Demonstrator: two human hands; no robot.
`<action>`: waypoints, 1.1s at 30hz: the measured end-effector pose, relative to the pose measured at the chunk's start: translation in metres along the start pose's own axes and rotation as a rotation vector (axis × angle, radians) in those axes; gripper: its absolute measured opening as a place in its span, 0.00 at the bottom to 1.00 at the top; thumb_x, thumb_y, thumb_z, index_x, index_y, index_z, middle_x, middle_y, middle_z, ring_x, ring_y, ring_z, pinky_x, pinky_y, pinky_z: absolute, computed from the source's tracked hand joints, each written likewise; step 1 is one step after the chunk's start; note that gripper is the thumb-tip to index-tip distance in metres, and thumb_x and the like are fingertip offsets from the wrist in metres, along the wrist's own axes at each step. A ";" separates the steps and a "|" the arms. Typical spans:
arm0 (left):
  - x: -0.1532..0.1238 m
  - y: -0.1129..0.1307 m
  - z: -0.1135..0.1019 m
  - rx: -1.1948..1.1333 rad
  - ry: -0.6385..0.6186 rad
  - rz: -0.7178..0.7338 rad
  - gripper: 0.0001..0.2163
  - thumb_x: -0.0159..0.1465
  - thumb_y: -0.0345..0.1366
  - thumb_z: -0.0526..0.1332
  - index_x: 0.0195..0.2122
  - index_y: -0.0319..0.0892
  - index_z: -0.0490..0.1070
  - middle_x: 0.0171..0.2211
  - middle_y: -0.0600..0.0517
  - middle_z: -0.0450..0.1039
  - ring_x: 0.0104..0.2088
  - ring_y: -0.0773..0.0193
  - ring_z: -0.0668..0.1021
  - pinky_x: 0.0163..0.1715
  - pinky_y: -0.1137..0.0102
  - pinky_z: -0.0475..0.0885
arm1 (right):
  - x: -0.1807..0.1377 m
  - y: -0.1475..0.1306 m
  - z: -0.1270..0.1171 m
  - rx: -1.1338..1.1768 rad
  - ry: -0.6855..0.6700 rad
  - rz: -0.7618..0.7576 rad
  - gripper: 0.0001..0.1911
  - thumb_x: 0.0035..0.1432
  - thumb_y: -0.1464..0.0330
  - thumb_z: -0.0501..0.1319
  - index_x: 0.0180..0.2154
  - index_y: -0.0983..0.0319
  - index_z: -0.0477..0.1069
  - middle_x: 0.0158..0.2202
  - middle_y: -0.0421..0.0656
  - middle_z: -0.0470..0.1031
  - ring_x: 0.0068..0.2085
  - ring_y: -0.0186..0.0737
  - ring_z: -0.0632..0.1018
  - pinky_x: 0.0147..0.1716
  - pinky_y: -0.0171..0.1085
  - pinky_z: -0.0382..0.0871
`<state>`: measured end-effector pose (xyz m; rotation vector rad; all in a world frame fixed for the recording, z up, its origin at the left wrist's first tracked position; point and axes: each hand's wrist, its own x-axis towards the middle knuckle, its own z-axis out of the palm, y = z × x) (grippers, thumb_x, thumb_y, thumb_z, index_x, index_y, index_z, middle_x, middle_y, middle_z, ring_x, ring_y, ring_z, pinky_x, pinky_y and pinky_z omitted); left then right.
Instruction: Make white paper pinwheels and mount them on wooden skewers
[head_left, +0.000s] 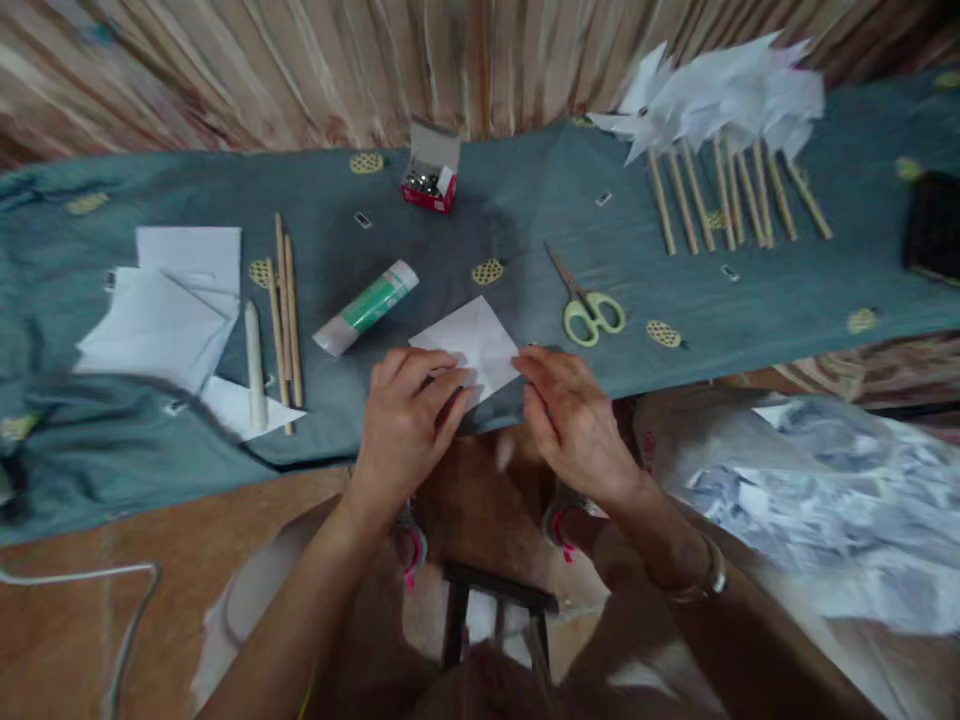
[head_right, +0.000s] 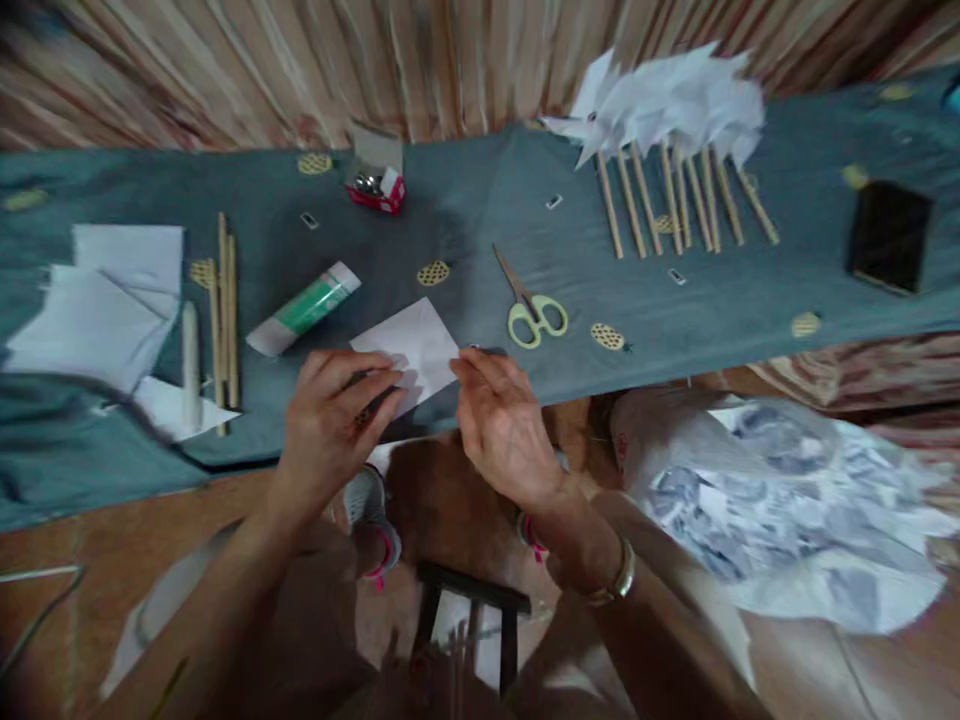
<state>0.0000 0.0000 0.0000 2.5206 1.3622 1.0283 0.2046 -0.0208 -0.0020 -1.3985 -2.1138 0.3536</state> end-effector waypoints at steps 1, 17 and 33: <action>-0.001 0.002 0.001 0.020 -0.021 0.009 0.07 0.63 0.36 0.65 0.41 0.40 0.74 0.41 0.46 0.77 0.42 0.55 0.74 0.38 0.59 0.70 | 0.000 -0.001 0.001 0.000 -0.004 0.000 0.18 0.64 0.75 0.51 0.52 0.71 0.71 0.54 0.57 0.74 0.55 0.52 0.73 0.56 0.54 0.69; -0.003 0.013 0.012 0.123 -0.101 0.063 0.06 0.67 0.30 0.59 0.38 0.37 0.75 0.35 0.48 0.77 0.35 0.61 0.74 0.34 0.66 0.70 | 0.000 -0.002 0.000 0.068 0.040 0.069 0.16 0.62 0.73 0.55 0.50 0.64 0.73 0.55 0.53 0.74 0.56 0.52 0.73 0.56 0.55 0.69; -0.014 0.020 0.005 0.011 -0.135 0.080 0.06 0.65 0.27 0.59 0.41 0.37 0.73 0.39 0.46 0.77 0.39 0.59 0.77 0.38 0.65 0.77 | 0.005 0.010 -0.002 0.470 -0.034 0.202 0.05 0.55 0.71 0.66 0.34 0.55 0.79 0.54 0.42 0.75 0.54 0.45 0.75 0.57 0.50 0.69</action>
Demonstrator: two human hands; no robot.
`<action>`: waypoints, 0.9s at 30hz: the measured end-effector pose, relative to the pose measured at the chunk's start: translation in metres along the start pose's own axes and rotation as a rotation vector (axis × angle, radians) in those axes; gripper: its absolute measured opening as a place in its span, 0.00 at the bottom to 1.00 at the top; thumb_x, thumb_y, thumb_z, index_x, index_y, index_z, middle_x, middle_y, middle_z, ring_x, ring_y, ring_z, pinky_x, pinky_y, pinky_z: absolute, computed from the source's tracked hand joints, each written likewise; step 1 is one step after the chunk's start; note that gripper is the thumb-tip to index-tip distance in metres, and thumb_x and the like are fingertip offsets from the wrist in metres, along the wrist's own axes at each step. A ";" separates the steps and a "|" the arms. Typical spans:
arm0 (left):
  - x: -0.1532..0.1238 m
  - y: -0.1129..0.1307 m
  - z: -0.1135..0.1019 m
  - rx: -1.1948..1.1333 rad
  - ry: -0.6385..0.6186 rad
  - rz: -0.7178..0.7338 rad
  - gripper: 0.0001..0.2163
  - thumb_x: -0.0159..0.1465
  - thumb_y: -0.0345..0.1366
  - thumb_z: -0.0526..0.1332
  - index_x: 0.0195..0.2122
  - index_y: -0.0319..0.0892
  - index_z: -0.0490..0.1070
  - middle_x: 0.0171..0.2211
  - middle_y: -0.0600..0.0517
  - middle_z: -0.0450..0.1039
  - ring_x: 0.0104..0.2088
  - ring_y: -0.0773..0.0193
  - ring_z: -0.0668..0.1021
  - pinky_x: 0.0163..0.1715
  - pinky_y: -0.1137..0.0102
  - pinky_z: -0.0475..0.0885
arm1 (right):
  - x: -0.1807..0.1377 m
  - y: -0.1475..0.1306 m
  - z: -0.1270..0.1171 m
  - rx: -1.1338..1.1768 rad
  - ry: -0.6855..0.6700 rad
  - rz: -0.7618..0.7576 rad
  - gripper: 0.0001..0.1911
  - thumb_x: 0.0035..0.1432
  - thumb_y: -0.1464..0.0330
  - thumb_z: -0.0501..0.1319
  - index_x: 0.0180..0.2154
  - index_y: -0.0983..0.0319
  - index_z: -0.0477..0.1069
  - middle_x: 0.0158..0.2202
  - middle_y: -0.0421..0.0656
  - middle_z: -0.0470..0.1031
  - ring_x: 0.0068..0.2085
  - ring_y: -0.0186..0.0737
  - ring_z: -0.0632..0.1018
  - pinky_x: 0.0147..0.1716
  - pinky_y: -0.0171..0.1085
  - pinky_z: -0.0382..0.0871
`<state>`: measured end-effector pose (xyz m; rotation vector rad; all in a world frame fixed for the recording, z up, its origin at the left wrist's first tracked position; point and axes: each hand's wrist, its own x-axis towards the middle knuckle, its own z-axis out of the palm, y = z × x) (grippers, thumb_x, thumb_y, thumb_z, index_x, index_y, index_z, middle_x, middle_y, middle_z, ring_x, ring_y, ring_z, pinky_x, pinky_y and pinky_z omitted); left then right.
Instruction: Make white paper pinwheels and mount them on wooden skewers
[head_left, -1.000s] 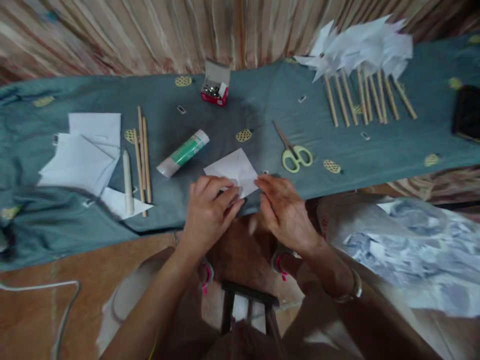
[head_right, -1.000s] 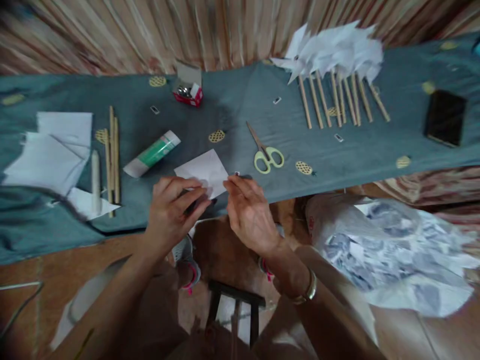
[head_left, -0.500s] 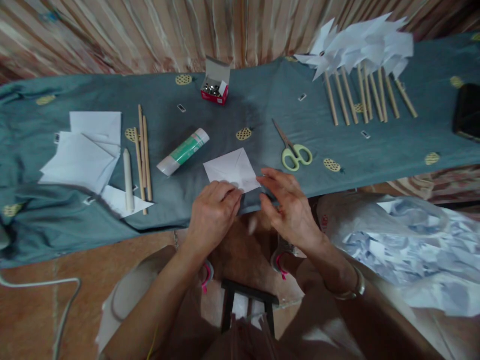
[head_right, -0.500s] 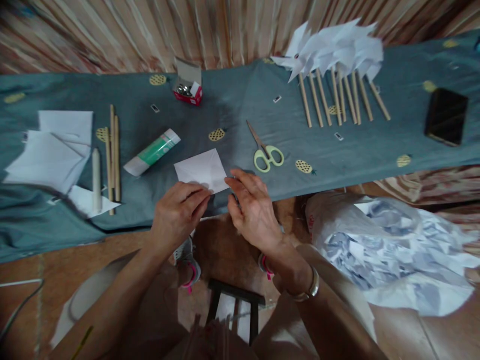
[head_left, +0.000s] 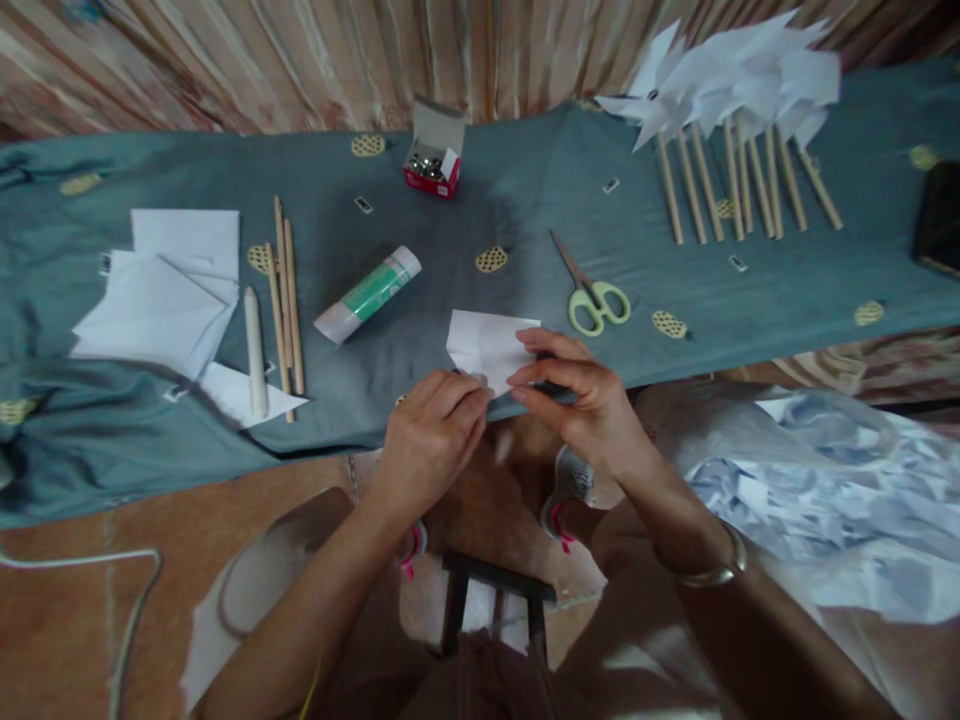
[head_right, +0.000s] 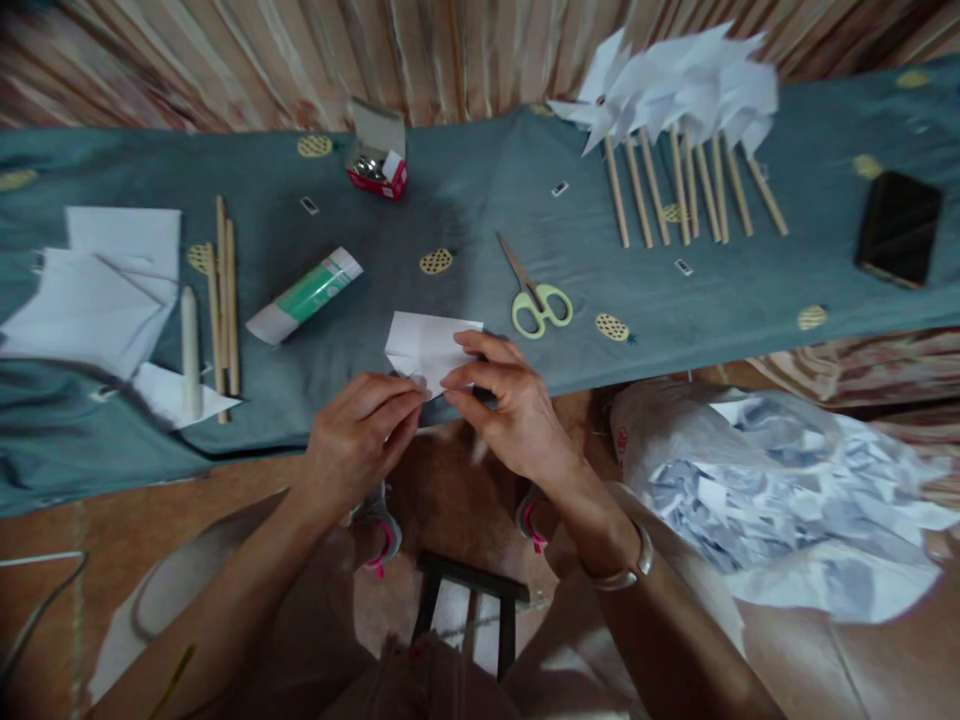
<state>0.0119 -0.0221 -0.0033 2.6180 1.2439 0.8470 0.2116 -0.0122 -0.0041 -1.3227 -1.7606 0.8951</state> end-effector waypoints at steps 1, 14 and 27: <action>0.000 0.000 0.000 -0.008 -0.001 -0.003 0.06 0.65 0.27 0.58 0.41 0.37 0.73 0.39 0.46 0.77 0.39 0.60 0.77 0.38 0.65 0.77 | 0.001 0.000 0.000 0.002 0.000 0.007 0.05 0.55 0.71 0.66 0.34 0.55 0.79 0.54 0.42 0.75 0.54 0.45 0.75 0.56 0.49 0.69; -0.002 0.001 0.001 -0.095 0.002 -0.028 0.11 0.66 0.27 0.59 0.49 0.38 0.70 0.40 0.47 0.78 0.40 0.60 0.76 0.40 0.65 0.77 | 0.013 -0.004 0.009 -0.157 0.022 -0.019 0.06 0.58 0.72 0.62 0.34 0.58 0.78 0.54 0.46 0.74 0.54 0.46 0.74 0.57 0.51 0.67; -0.003 -0.001 0.007 -0.166 0.031 -0.049 0.07 0.67 0.27 0.58 0.44 0.40 0.73 0.40 0.48 0.77 0.39 0.62 0.75 0.39 0.67 0.75 | 0.016 -0.003 0.017 -0.219 0.025 -0.048 0.05 0.59 0.71 0.62 0.35 0.59 0.77 0.54 0.48 0.74 0.56 0.47 0.73 0.57 0.51 0.67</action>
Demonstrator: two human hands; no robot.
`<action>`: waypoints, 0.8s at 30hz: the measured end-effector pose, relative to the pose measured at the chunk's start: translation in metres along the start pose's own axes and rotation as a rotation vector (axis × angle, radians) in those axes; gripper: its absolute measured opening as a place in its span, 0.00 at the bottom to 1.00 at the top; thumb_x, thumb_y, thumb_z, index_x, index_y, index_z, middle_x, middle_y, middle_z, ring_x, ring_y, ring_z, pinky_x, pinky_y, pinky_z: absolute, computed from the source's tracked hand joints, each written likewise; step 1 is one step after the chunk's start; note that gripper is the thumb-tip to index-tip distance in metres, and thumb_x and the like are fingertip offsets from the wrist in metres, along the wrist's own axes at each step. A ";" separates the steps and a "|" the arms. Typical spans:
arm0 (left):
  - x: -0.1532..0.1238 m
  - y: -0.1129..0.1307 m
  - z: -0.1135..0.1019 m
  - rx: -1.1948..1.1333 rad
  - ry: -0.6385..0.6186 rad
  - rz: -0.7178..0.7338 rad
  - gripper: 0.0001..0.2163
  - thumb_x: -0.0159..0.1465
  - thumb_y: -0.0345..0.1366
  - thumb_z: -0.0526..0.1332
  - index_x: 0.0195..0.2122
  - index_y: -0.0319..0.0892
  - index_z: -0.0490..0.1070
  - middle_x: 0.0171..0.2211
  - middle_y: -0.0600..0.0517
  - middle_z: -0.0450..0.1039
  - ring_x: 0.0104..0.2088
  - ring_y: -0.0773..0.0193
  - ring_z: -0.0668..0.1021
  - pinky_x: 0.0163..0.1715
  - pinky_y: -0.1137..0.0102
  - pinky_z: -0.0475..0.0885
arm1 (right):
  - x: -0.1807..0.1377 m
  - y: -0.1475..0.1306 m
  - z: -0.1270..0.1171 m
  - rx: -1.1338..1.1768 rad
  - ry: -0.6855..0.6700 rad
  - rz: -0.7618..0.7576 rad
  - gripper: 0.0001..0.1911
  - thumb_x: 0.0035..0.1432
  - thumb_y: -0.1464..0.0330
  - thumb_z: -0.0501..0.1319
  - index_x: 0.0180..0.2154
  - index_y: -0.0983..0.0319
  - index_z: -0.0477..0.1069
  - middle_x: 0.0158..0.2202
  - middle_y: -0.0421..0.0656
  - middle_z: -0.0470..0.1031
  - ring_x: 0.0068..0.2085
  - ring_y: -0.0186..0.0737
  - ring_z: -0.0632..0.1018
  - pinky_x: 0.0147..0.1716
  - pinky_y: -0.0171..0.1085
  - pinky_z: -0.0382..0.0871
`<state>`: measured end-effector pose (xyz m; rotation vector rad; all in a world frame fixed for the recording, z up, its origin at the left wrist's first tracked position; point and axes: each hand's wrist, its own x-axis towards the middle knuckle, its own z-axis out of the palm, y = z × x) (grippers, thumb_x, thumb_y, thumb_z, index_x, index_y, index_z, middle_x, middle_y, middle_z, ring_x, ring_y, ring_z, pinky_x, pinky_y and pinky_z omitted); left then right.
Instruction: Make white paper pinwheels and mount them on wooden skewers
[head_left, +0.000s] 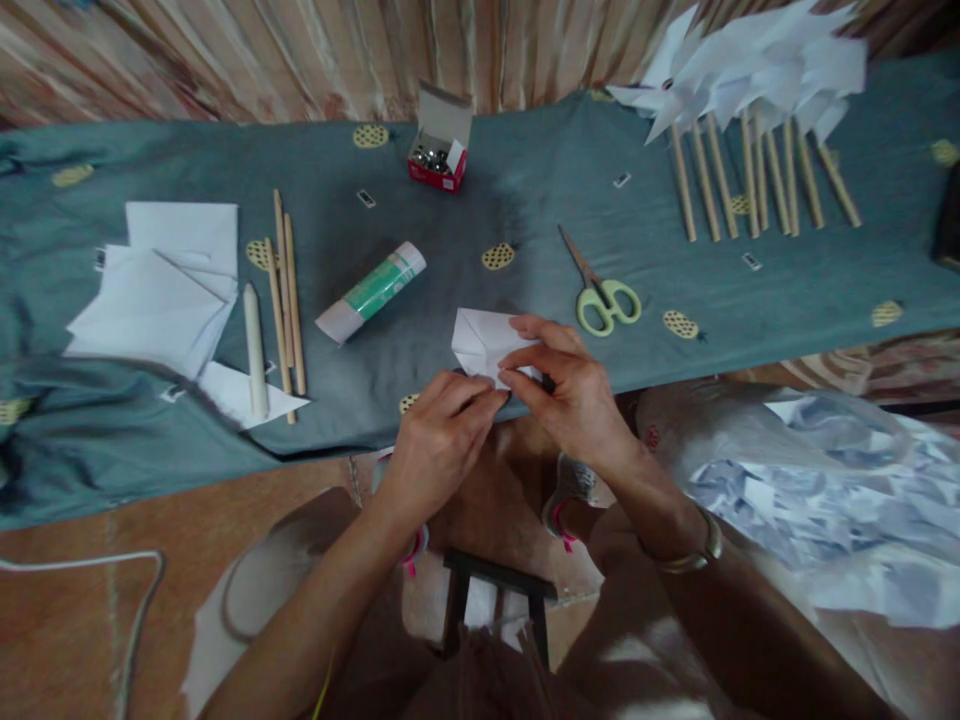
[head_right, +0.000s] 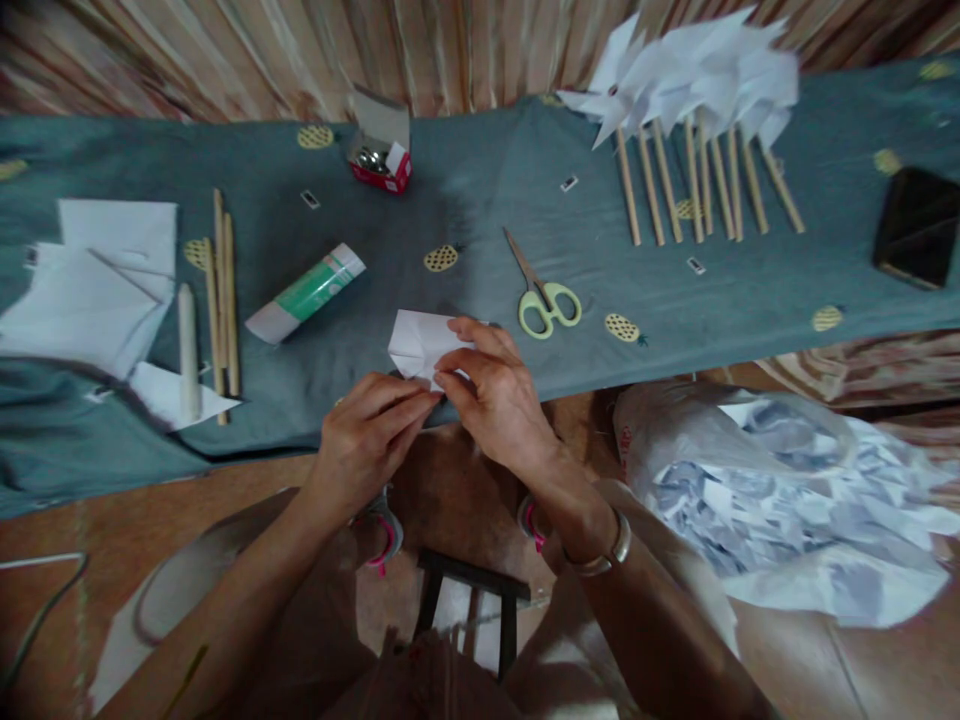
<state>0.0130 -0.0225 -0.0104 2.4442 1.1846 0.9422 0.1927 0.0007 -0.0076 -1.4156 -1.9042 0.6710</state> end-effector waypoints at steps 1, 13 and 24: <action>0.000 0.000 0.000 -0.007 0.008 -0.004 0.07 0.66 0.27 0.58 0.44 0.40 0.73 0.40 0.48 0.77 0.39 0.62 0.75 0.39 0.68 0.75 | 0.000 0.000 0.000 -0.003 0.004 -0.001 0.04 0.59 0.72 0.62 0.35 0.60 0.77 0.54 0.49 0.74 0.56 0.48 0.73 0.57 0.51 0.67; 0.000 0.000 0.001 0.018 0.036 -0.020 0.06 0.67 0.29 0.59 0.42 0.40 0.74 0.38 0.48 0.78 0.38 0.63 0.77 0.38 0.67 0.76 | -0.008 -0.003 -0.007 -0.053 0.056 0.006 0.03 0.57 0.68 0.64 0.35 0.59 0.75 0.55 0.48 0.73 0.56 0.49 0.73 0.57 0.53 0.67; 0.002 0.002 0.000 0.032 0.016 -0.024 0.07 0.67 0.28 0.58 0.43 0.40 0.74 0.38 0.48 0.77 0.38 0.63 0.77 0.37 0.68 0.76 | -0.009 -0.003 -0.006 -0.058 0.017 0.000 0.03 0.58 0.70 0.63 0.34 0.58 0.75 0.55 0.46 0.73 0.56 0.49 0.72 0.56 0.53 0.68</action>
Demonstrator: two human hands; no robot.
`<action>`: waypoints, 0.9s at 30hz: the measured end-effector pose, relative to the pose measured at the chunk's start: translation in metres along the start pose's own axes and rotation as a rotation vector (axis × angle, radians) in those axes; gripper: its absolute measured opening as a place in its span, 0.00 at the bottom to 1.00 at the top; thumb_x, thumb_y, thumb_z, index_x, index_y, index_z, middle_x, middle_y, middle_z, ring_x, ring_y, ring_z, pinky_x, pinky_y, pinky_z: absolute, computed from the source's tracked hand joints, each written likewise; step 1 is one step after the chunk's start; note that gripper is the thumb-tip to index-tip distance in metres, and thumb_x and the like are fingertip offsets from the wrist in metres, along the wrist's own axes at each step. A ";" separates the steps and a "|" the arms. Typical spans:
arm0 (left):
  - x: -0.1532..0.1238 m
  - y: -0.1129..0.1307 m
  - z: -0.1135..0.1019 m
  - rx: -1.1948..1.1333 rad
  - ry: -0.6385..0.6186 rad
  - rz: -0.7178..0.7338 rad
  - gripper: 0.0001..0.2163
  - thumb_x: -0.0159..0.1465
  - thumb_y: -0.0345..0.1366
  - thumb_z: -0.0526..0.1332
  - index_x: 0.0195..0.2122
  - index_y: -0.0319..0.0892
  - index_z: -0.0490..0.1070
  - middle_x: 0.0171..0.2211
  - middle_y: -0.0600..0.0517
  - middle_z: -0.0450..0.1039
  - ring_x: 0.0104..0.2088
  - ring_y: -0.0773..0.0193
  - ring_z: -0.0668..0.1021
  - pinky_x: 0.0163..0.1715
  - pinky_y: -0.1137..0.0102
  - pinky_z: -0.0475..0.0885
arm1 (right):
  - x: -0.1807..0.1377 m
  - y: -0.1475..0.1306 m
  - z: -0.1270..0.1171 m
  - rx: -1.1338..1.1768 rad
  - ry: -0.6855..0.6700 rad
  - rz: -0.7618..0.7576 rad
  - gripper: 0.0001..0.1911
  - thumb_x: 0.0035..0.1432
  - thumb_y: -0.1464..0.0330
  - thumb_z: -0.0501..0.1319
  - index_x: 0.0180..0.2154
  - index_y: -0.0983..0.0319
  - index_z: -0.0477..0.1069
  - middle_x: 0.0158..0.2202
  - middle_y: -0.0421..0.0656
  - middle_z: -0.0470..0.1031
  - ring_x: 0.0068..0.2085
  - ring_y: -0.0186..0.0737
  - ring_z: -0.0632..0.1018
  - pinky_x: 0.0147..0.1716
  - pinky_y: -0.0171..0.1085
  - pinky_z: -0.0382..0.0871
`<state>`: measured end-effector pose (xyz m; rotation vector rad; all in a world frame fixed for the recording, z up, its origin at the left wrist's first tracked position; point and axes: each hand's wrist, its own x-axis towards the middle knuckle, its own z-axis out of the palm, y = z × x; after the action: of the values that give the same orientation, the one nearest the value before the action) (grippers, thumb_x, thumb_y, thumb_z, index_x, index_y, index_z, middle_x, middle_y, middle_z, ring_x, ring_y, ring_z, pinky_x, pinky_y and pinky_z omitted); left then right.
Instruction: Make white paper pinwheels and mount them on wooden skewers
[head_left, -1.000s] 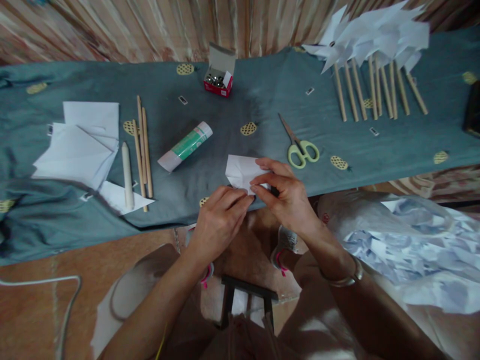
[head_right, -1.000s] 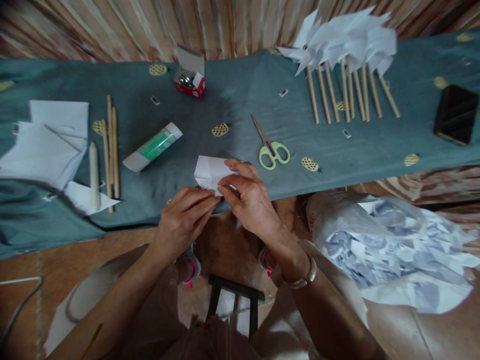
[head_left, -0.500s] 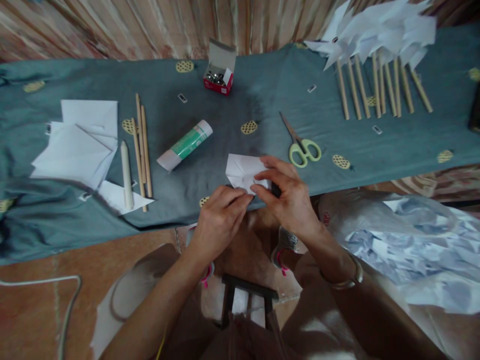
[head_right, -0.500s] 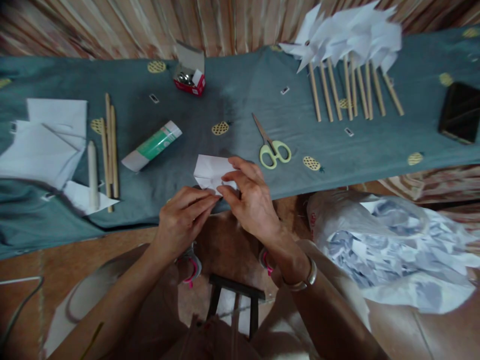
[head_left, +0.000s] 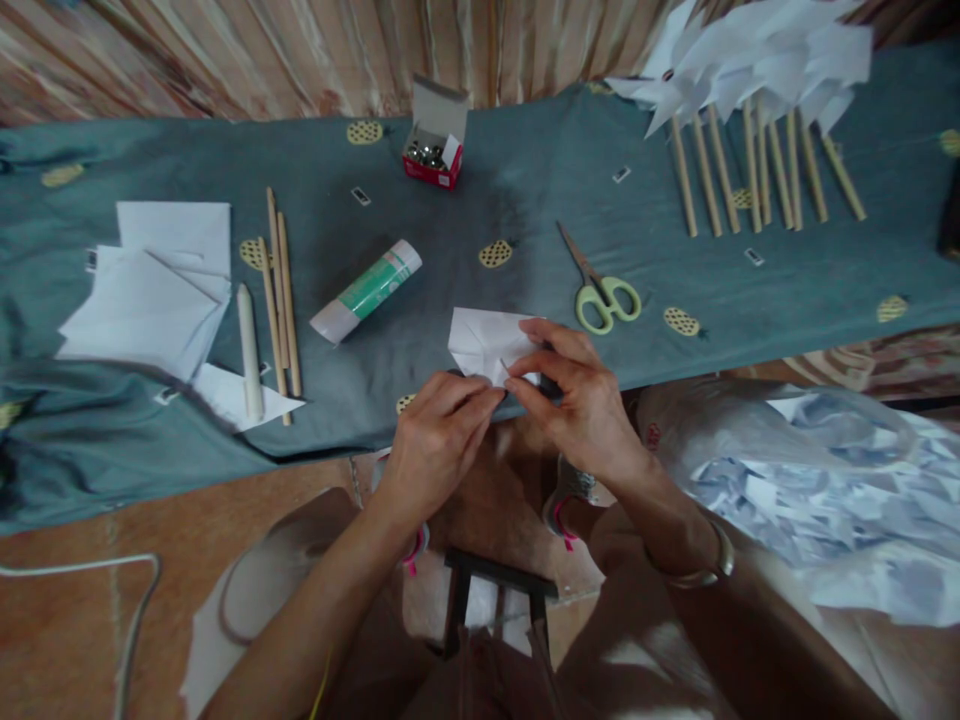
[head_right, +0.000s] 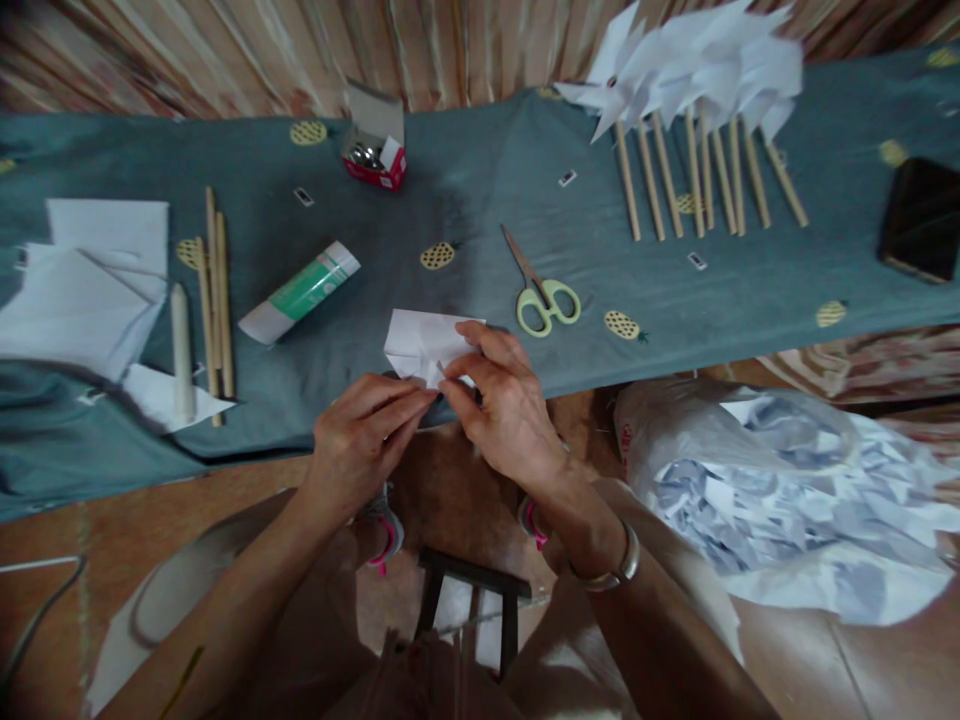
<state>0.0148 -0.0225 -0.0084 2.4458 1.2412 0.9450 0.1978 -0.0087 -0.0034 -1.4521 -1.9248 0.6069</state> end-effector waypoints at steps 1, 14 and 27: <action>0.000 0.000 0.000 -0.005 0.002 0.006 0.07 0.67 0.28 0.58 0.43 0.40 0.74 0.38 0.48 0.77 0.38 0.63 0.77 0.37 0.68 0.76 | 0.000 0.000 0.000 -0.007 0.002 -0.003 0.02 0.58 0.70 0.63 0.34 0.58 0.75 0.55 0.47 0.73 0.56 0.49 0.72 0.56 0.53 0.68; 0.001 -0.001 0.001 -0.054 0.007 -0.023 0.06 0.66 0.28 0.59 0.41 0.41 0.75 0.37 0.49 0.76 0.37 0.63 0.77 0.37 0.68 0.76 | -0.001 0.000 0.001 -0.011 0.006 -0.015 0.03 0.59 0.68 0.62 0.36 0.57 0.75 0.55 0.45 0.73 0.56 0.49 0.72 0.56 0.53 0.68; 0.002 -0.001 0.001 -0.065 0.002 -0.034 0.06 0.66 0.28 0.59 0.40 0.40 0.75 0.35 0.50 0.76 0.37 0.64 0.76 0.37 0.68 0.75 | -0.003 0.002 0.001 -0.022 -0.021 -0.061 0.09 0.61 0.67 0.60 0.42 0.53 0.77 0.57 0.43 0.70 0.57 0.47 0.71 0.57 0.51 0.69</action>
<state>0.0156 -0.0200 -0.0090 2.3672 1.2292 0.9633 0.1990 -0.0110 -0.0056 -1.4002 -1.9903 0.5767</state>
